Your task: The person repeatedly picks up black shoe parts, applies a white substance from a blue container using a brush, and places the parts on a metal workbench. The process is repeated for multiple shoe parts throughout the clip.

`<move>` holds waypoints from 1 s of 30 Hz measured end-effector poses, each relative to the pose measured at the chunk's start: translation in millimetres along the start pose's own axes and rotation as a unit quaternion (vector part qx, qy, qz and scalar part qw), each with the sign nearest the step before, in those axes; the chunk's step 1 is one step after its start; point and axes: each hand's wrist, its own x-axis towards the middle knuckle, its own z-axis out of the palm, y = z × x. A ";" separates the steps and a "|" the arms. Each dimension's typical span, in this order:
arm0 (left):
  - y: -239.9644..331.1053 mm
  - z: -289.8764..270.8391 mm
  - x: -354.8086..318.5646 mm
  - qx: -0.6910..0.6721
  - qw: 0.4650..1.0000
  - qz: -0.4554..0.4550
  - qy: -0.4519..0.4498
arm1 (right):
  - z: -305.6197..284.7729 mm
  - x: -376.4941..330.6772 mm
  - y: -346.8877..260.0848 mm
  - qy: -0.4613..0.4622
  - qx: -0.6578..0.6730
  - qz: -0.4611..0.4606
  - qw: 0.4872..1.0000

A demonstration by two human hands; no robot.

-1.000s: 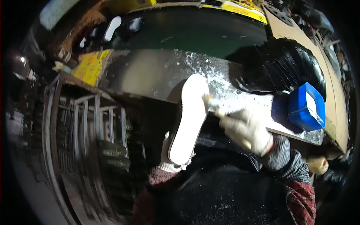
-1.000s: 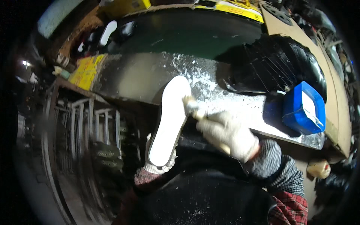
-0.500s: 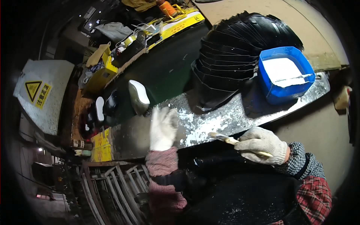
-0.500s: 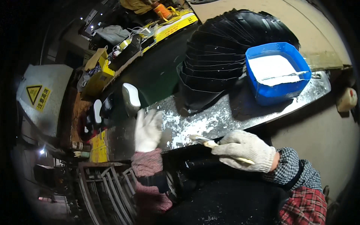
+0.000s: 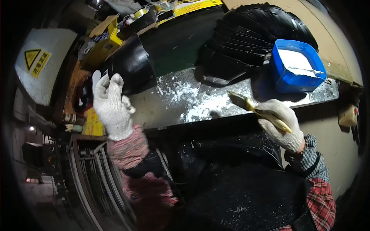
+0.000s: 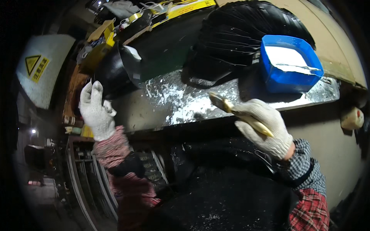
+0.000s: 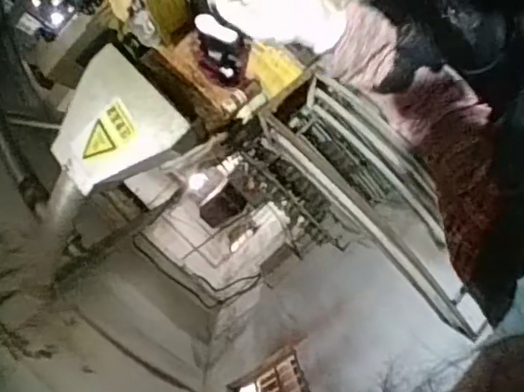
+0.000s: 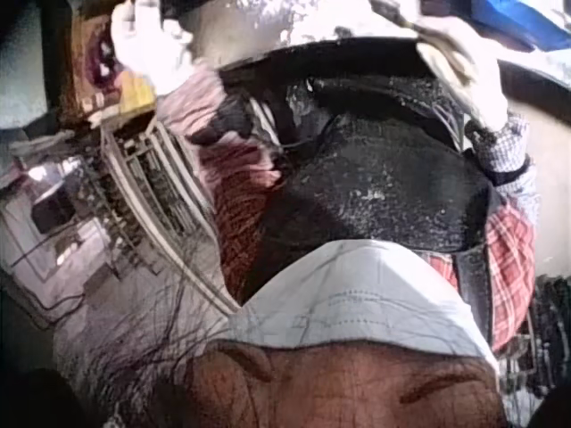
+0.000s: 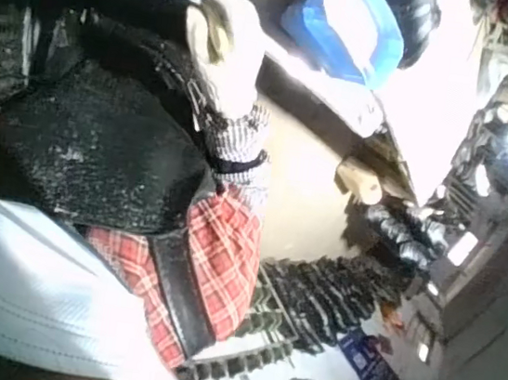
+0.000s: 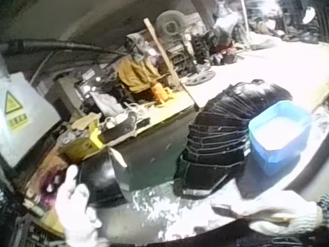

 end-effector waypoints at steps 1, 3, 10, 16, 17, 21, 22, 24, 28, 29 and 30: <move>2.7 -17.2 3.0 0.084 0.996 0.008 -0.035 | 9.5 9.0 -2.4 -0.019 0.022 0.003 1.000; -16.2 -52.8 7.3 0.255 0.952 0.120 -0.121 | 44.4 30.3 -5.9 -0.059 0.015 -0.022 0.998; -67.5 -95.5 -4.6 0.476 0.828 -0.020 -0.295 | 114.5 94.9 -12.1 -0.231 -0.020 0.031 0.972; -90.9 -116.5 12.8 0.500 0.846 0.086 -0.163 | 53.2 88.9 -20.8 -0.153 -0.053 0.151 0.975; -100.3 -116.4 15.9 0.535 0.812 0.150 -0.179 | 51.5 90.4 -27.6 -0.126 -0.036 0.160 0.978; -123.4 -103.3 33.3 0.550 0.790 -0.005 -0.271 | 94.2 100.4 -47.0 -0.162 -0.079 0.024 0.983; -118.6 -98.6 32.5 0.558 0.783 -0.011 -0.273 | 97.0 99.5 -38.0 -0.169 -0.078 0.029 0.982; -107.7 -90.5 27.7 0.574 0.771 -0.028 -0.273 | 102.4 103.3 -15.5 -0.186 -0.076 0.038 0.979; -118.0 -112.8 2.4 0.554 0.811 0.047 -0.181 | 53.9 88.7 4.8 -0.129 -0.082 0.127 0.980; -119.9 -117.0 -8.4 0.532 0.833 0.033 -0.147 | 43.0 80.2 9.6 -0.111 -0.075 0.149 0.980; -123.7 -124.2 -19.1 0.452 0.886 0.022 -0.101 | 34.7 74.3 13.8 -0.110 -0.107 0.140 0.978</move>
